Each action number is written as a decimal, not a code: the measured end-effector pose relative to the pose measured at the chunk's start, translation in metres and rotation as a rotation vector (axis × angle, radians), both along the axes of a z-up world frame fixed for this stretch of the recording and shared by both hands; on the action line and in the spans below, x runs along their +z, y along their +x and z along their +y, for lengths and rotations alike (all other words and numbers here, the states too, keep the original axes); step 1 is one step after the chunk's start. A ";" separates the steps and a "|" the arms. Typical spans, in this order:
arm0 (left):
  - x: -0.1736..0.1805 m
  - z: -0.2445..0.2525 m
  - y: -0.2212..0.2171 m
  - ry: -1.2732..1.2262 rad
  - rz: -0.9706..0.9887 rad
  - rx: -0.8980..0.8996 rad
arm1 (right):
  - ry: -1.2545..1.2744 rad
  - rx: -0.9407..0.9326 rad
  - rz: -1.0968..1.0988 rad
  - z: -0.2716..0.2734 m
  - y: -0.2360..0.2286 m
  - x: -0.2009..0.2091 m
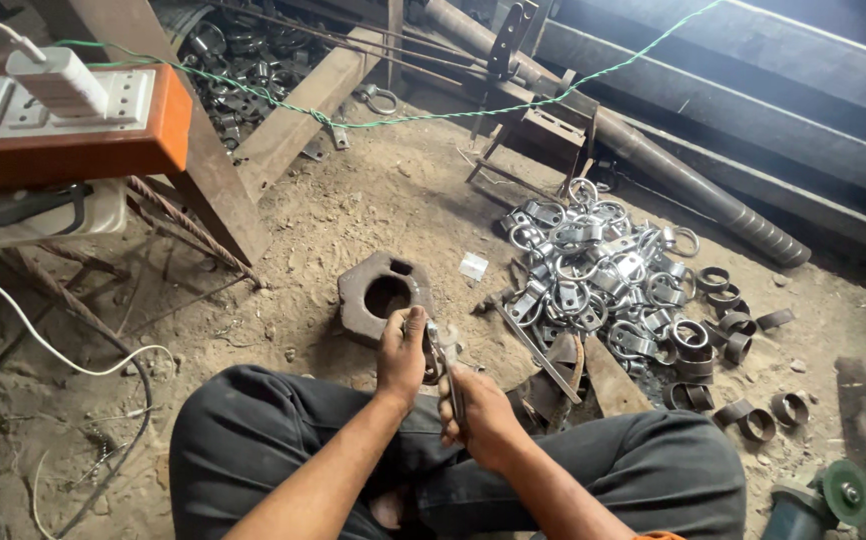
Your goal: The person sits on the floor and assembles metal hardware components, likely shackle assemblies, using a wrench and a hammer. They tighten nuts onto bolts and strike the components to secure them, then place the finished units into a pile.
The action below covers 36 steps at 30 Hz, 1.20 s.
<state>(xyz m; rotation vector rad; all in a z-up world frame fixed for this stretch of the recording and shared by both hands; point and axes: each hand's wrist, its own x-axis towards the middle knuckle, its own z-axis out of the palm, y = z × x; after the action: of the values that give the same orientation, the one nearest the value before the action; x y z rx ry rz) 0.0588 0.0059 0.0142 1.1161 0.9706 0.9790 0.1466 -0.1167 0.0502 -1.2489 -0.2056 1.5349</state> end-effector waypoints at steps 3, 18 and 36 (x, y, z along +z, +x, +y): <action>0.003 -0.002 0.000 0.068 0.019 -0.015 | -0.029 0.052 0.036 -0.001 -0.005 0.003; 0.030 -0.014 -0.008 0.434 0.116 0.005 | -0.125 -0.220 0.475 -0.006 -0.030 0.019; 0.019 0.000 -0.008 -0.024 -0.240 -0.033 | 0.203 -0.007 0.014 -0.012 -0.031 0.017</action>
<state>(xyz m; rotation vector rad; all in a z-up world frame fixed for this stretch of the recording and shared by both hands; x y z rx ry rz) 0.0509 0.0061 0.0336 0.9665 0.7660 1.0453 0.1159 -0.1285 0.0676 -1.0770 -0.3391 1.4766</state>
